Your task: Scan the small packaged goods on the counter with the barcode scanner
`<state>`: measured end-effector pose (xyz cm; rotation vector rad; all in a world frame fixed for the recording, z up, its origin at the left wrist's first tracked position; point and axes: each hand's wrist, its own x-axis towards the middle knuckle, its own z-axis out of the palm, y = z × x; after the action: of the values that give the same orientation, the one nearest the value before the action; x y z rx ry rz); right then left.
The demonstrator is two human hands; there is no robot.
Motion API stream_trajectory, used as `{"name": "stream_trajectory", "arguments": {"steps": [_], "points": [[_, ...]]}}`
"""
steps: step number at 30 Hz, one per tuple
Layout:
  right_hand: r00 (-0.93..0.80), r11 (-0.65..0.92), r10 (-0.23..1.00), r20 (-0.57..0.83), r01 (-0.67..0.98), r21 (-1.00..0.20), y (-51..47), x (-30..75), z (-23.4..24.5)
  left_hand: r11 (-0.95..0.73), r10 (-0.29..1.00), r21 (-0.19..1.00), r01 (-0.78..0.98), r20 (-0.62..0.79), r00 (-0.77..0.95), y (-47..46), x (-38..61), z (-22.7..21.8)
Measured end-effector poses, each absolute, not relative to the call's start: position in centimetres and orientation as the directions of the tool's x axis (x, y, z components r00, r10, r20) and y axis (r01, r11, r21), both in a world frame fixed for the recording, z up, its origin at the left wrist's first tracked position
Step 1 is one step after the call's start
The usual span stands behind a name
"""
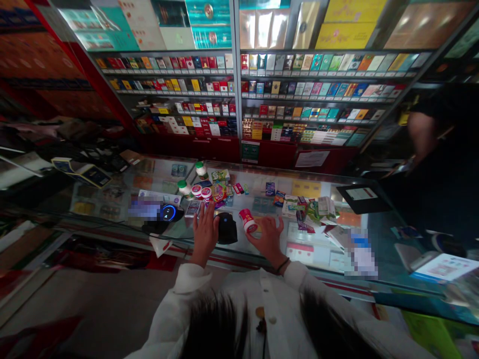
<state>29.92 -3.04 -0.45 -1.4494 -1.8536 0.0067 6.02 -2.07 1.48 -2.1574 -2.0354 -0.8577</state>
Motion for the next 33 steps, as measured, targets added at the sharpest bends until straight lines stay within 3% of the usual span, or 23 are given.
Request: {"name": "stream_trajectory", "arguments": {"steps": [9, 22, 27, 33], "points": [[-0.179, 0.430, 0.790, 0.587, 0.844, -0.321, -3.9, 29.4, -0.5, -0.119, 0.913, 0.356, 0.927, 0.406, -0.039, -1.8, 5.9, 1.9], [-0.197, 0.404, 0.822, 0.534, 0.863, -0.304, -4.3, 29.4, -0.2, -0.108, 0.907, 0.360, 0.927, 0.417, -0.056, -2.1, 5.3, 1.8], [-0.183, 0.410, 0.822, 0.540, 0.847, -0.337, -4.1, 29.4, -0.6, -0.106, 0.915, 0.375, 0.921, 0.399, -0.058, -2.0, 5.5, 2.1], [-0.014, 0.331, 0.820, 0.572, 0.827, -0.454, -3.8, 30.6, -0.3, -0.201, 0.904, 0.357, 0.912, 0.425, 0.033, -1.6, 8.9, 3.0]]}}
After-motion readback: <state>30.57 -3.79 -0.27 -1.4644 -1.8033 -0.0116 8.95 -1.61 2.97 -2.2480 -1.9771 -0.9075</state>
